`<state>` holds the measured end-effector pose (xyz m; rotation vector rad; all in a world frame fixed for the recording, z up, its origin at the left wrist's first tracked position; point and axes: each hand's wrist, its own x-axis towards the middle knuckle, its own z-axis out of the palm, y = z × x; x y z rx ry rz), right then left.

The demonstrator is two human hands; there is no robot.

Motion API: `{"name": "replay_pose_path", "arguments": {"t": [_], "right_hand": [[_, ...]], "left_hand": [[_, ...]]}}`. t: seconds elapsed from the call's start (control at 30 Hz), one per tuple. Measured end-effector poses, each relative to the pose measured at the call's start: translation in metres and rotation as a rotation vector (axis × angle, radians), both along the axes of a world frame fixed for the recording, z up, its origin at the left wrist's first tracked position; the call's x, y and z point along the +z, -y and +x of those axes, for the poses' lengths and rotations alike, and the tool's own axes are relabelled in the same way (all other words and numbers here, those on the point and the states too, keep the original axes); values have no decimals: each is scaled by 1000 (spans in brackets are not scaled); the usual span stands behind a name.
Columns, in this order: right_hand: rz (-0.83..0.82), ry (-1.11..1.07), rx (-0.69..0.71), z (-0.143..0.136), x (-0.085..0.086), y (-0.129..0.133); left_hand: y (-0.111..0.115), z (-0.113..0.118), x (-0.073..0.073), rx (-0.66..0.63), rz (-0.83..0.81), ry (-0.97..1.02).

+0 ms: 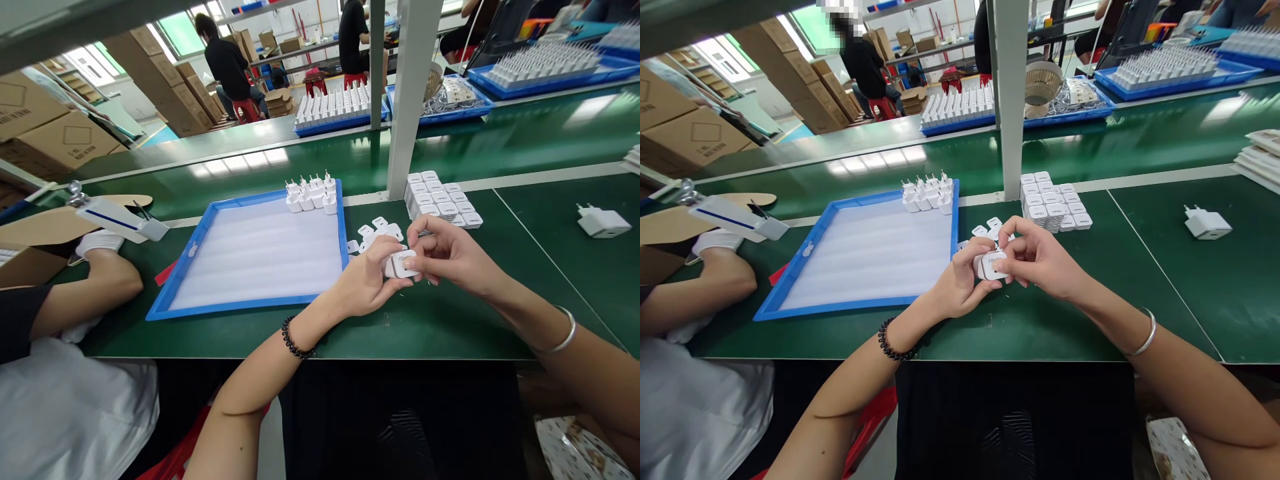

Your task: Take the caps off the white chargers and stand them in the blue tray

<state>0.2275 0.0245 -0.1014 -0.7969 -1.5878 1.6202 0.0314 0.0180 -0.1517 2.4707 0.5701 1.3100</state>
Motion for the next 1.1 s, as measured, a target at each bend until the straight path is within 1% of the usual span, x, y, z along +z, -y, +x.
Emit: {"name": "replay_pose_path", "arguments": {"t": [0.43, 0.67, 0.8, 0.93, 1.1], "right_hand": [[10, -5, 24, 0, -2, -1], [88, -8, 28, -1, 0, 1], [130, -15, 34, -1, 0, 1], [152, -23, 27, -2, 1, 2], [159, -9, 17, -2, 0, 2]], "left_hand": [[1, 0, -1, 10, -1, -13], [2, 0, 1, 6, -64, -23], [6, 1, 3, 24, -120, -37], [8, 1, 6, 30, -179, -51], [8, 1, 7, 0, -197, -45]]}}
